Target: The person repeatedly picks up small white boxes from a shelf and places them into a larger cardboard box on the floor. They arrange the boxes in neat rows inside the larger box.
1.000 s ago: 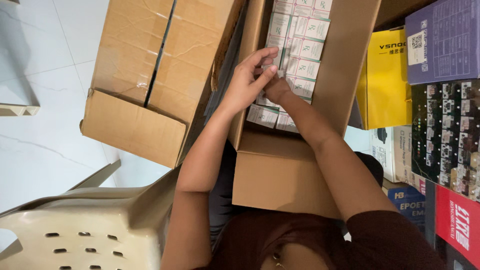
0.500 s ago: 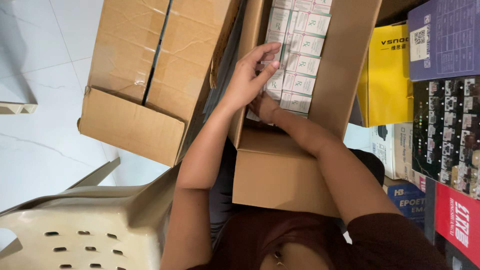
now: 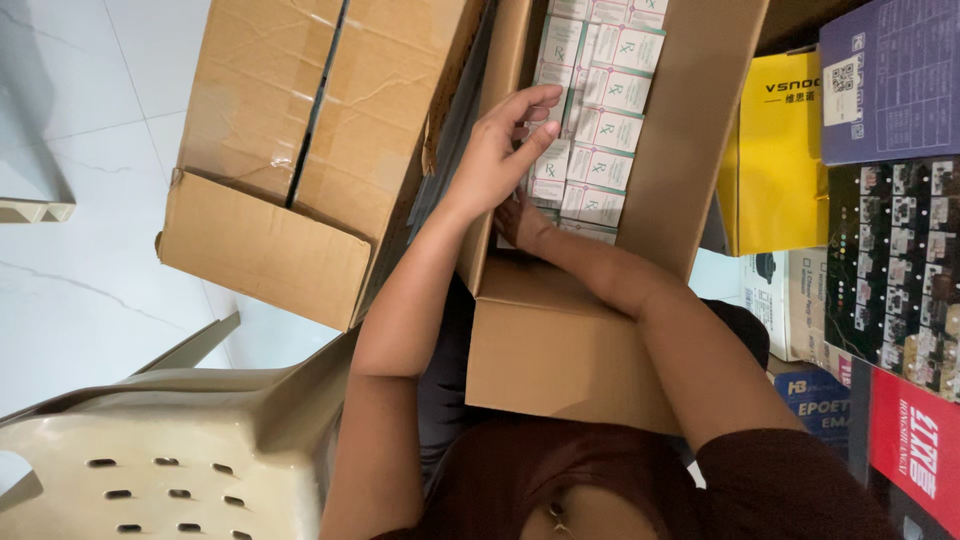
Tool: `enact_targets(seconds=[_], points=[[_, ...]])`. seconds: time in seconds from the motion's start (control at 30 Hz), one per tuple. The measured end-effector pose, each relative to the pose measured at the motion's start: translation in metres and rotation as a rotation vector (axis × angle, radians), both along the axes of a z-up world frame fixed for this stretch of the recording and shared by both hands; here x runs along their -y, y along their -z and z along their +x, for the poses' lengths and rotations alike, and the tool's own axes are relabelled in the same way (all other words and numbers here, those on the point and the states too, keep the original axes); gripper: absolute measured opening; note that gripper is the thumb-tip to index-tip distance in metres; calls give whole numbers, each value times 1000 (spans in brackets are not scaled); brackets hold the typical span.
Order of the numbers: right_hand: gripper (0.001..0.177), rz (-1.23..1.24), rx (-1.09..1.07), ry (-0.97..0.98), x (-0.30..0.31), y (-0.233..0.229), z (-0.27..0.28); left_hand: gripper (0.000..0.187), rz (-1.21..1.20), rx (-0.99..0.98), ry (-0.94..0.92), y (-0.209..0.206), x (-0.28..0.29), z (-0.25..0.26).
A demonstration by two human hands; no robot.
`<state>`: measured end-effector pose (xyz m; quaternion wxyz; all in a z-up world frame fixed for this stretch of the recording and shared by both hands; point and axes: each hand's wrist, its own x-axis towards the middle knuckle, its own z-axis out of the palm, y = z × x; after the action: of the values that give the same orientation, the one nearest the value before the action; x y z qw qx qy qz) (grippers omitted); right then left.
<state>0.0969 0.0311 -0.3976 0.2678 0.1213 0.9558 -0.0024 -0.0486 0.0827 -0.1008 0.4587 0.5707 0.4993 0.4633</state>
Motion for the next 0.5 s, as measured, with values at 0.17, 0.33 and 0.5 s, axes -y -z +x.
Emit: enact_targets(seconds=[0.17, 0.33, 0.5], points=[[57, -163, -173, 419, -3, 1, 11, 40, -25, 9, 6, 1, 2, -2], [47, -78, -358, 387, -4, 14, 10, 41, -27, 14, 14, 0, 1, -3], [48, -11, -409, 339, -4, 16, 19, 40, -30, -16, 6, -2, -2, -2]])
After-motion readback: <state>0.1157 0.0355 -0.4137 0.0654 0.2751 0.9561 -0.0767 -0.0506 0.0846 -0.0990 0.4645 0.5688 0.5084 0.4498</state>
